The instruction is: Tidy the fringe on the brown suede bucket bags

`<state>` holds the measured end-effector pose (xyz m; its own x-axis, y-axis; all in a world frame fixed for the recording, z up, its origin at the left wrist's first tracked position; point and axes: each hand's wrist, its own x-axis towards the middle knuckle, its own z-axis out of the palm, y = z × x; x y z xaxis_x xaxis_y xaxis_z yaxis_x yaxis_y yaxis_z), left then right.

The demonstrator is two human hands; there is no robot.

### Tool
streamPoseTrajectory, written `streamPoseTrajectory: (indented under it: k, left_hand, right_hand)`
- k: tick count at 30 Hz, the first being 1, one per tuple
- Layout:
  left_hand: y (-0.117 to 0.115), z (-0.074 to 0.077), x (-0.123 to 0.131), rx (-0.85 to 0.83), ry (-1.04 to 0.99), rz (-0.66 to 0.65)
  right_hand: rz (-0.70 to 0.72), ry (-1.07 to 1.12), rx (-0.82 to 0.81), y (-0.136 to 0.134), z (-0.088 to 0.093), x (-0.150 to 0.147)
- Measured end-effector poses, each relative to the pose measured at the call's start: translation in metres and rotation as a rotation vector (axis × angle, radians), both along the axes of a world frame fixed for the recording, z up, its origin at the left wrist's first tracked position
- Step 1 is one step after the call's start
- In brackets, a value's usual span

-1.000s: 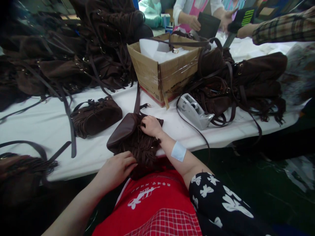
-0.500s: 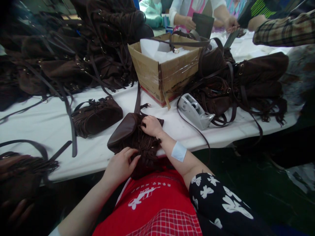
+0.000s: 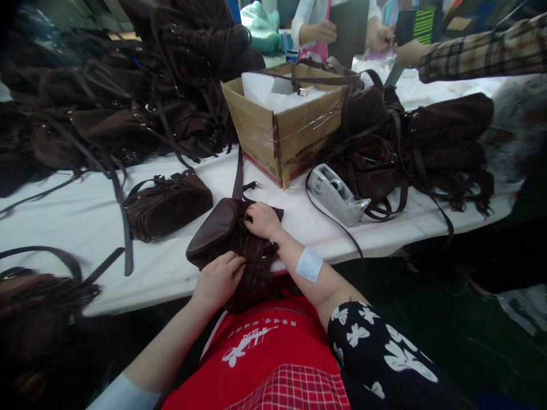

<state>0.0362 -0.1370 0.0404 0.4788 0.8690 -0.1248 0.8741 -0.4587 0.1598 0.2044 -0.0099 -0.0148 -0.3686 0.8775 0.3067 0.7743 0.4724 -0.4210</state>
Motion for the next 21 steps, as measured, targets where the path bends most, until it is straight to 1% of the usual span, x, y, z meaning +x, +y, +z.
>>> streamPoseTrajectory:
  k: [5, 13, 21]
  left_hand:
    - [0.001, -0.003, 0.000, 0.045, -0.024, -0.024]
    - [0.001, -0.008, 0.003, 0.091, -0.020, -0.004]
    - [0.000, -0.012, -0.002, 0.112, -0.117, 0.002]
  right_hand:
    - [0.001, 0.014, 0.003, 0.000, 0.000, 0.000]
    - [-0.002, -0.002, 0.003, 0.000, 0.001, 0.000]
    - [0.002, -0.009, 0.000, 0.001, 0.000, 0.000]
